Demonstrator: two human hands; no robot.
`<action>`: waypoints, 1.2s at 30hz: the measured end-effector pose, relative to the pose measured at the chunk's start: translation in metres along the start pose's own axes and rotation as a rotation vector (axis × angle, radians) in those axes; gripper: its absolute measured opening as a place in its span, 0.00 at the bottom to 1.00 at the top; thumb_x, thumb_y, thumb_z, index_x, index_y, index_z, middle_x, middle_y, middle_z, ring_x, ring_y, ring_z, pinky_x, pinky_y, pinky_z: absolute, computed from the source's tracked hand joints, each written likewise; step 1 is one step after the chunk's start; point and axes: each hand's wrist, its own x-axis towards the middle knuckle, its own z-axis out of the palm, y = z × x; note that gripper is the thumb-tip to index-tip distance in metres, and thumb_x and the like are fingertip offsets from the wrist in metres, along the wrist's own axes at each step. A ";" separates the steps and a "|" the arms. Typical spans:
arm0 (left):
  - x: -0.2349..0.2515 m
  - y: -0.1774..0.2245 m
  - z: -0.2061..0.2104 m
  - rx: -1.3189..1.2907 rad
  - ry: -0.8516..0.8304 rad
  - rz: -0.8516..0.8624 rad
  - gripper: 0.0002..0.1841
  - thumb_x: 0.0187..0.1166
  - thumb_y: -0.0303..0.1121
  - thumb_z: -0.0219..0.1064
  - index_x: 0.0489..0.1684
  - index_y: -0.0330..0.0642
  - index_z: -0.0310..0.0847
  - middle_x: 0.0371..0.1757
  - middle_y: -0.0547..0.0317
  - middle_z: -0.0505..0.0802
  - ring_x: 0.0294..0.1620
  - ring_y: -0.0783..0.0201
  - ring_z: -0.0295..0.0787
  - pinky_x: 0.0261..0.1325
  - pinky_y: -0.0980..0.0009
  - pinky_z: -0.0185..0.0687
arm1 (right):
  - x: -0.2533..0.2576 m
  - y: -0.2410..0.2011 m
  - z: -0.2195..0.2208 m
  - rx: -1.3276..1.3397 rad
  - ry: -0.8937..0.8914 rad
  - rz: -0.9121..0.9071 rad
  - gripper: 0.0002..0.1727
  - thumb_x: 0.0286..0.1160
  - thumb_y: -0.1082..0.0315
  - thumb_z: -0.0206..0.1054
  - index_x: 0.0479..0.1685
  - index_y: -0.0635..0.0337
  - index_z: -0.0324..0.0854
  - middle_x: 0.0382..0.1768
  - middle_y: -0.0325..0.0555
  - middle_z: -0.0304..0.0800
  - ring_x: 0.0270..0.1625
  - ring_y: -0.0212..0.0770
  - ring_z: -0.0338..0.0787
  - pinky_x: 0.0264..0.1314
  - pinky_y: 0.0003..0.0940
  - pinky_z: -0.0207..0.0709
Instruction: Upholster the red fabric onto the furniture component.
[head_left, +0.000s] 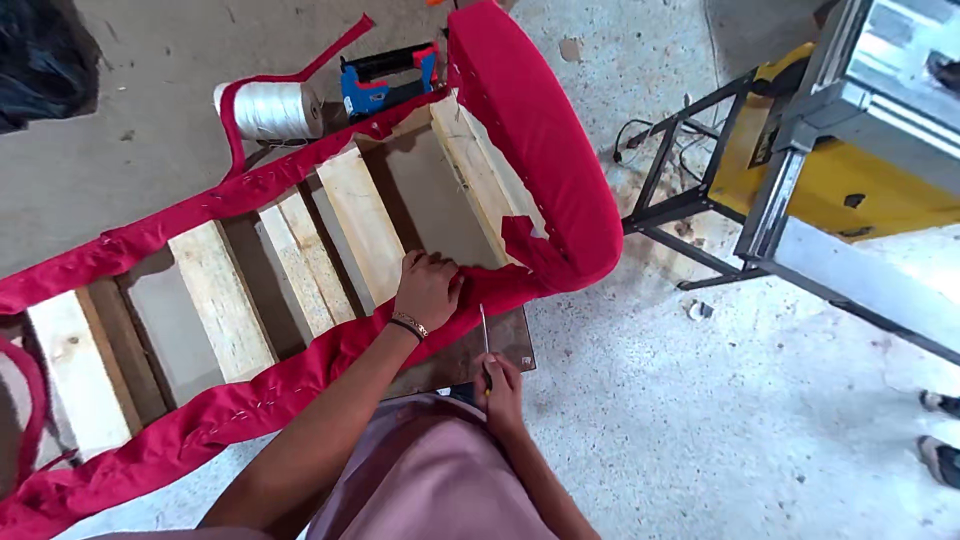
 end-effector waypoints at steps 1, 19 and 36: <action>0.001 0.001 0.000 0.007 -0.014 -0.008 0.17 0.86 0.44 0.61 0.53 0.45 0.92 0.55 0.54 0.97 0.68 0.51 0.89 0.89 0.45 0.57 | 0.003 0.003 0.004 0.066 -0.017 0.012 0.22 0.90 0.63 0.42 0.45 0.65 0.82 0.14 0.33 0.76 0.09 0.24 0.69 0.10 0.22 0.67; -0.023 0.023 -0.015 -0.143 0.282 0.148 0.15 0.80 0.44 0.71 0.55 0.46 0.91 0.56 0.53 0.95 0.66 0.46 0.86 0.75 0.40 0.72 | -0.007 -0.146 -0.054 -0.123 0.310 -0.443 0.20 0.92 0.60 0.45 0.69 0.58 0.75 0.21 0.31 0.78 0.14 0.27 0.75 0.15 0.23 0.75; -0.019 0.067 -0.021 -0.413 -0.100 -0.210 0.11 0.79 0.25 0.68 0.57 0.35 0.82 0.50 0.41 0.92 0.54 0.46 0.92 0.60 0.46 0.88 | -0.014 -0.140 -0.100 -0.147 0.267 -0.378 0.20 0.92 0.65 0.42 0.68 0.64 0.73 0.21 0.30 0.79 0.13 0.26 0.76 0.12 0.21 0.73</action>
